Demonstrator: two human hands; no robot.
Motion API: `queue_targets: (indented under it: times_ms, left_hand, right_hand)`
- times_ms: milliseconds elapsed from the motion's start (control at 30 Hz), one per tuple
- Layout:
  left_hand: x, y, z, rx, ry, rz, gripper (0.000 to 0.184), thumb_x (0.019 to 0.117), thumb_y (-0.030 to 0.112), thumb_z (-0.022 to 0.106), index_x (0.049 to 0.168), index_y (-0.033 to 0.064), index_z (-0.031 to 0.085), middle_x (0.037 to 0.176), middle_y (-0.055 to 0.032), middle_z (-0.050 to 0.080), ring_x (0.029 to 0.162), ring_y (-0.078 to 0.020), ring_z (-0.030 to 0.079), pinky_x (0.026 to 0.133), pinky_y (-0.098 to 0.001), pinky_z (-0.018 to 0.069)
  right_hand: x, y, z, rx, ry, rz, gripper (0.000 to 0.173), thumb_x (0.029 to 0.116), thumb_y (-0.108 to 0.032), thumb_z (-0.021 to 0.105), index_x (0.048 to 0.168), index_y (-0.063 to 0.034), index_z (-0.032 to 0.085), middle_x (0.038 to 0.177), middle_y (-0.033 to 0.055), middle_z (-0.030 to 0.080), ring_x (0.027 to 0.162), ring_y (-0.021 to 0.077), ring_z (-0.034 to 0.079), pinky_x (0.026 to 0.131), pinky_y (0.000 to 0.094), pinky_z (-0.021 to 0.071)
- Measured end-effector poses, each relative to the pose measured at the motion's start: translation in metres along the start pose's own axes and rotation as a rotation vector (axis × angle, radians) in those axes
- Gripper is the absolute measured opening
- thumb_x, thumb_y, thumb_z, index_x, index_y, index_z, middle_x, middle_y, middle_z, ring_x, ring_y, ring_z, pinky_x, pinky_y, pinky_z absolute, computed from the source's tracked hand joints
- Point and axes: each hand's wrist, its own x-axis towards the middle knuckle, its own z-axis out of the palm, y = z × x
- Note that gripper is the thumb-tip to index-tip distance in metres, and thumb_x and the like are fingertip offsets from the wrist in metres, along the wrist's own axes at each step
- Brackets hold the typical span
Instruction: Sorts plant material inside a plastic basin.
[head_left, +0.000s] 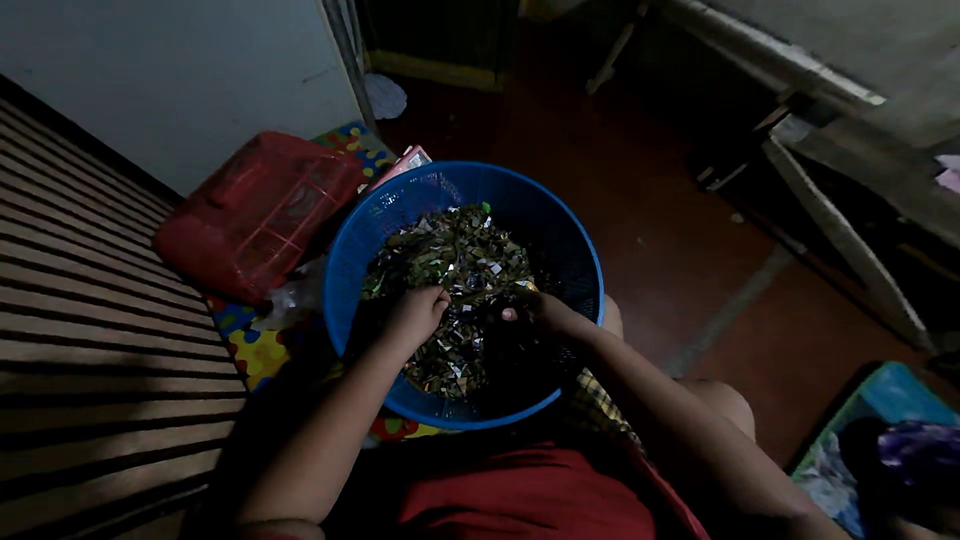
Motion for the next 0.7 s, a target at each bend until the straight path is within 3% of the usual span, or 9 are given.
queue_targets:
  times_ms: [100, 200, 300, 700]
  left_hand:
    - [-0.001, -0.001, 0.001, -0.018, 0.021, -0.004, 0.028, 0.1082, 0.021, 0.052, 0.126, 0.0057, 0.066, 0.12, -0.0173, 0.069, 0.112, -0.033, 0.066, 0.101, -0.0549, 0.0498]
    - [-0.002, -0.002, 0.001, -0.026, 0.028, 0.006, 0.027, 0.108, 0.02, 0.052, 0.126, 0.006, 0.067, 0.122, -0.0166, 0.068, 0.115, -0.032, 0.066, 0.102, -0.0547, 0.0492]
    - [-0.002, -0.001, 0.001, -0.023, 0.027, 0.018, 0.027, 0.1081, 0.02, 0.052, 0.125, 0.0057, 0.067, 0.122, -0.0164, 0.068, 0.116, -0.0314, 0.065, 0.103, -0.0538, 0.0488]
    - [-0.002, -0.001, 0.001, -0.028, 0.037, -0.005, 0.027, 0.1081, 0.019, 0.052, 0.126, 0.0047, 0.066, 0.119, -0.017, 0.069, 0.112, -0.0319, 0.067, 0.101, -0.0534, 0.0505]
  right_hand:
    - [-0.004, 0.0, 0.004, 0.038, 0.034, 0.004, 0.055, 0.1032, -0.044, 0.058, 0.135, 0.0017, 0.055, 0.125, 0.0235, 0.062, 0.113, 0.0308, 0.062, 0.1, 0.0506, 0.0489]
    - [-0.006, -0.002, 0.011, 0.108, -0.012, 0.079, 0.067, 0.1025, -0.051, 0.055, 0.146, -0.0005, 0.045, 0.135, 0.0243, 0.057, 0.122, 0.0327, 0.058, 0.105, 0.0524, 0.0462]
    - [-0.011, -0.006, 0.013, 0.106, -0.064, 0.104, 0.068, 0.1026, -0.051, 0.054, 0.147, -0.001, 0.042, 0.132, 0.0228, 0.058, 0.118, 0.0302, 0.06, 0.101, 0.0501, 0.0485]
    - [-0.01, -0.004, 0.01, 0.102, -0.064, 0.119, 0.069, 0.1026, -0.055, 0.051, 0.146, -0.0015, 0.044, 0.133, 0.0237, 0.057, 0.119, 0.0313, 0.059, 0.102, 0.0514, 0.0473]
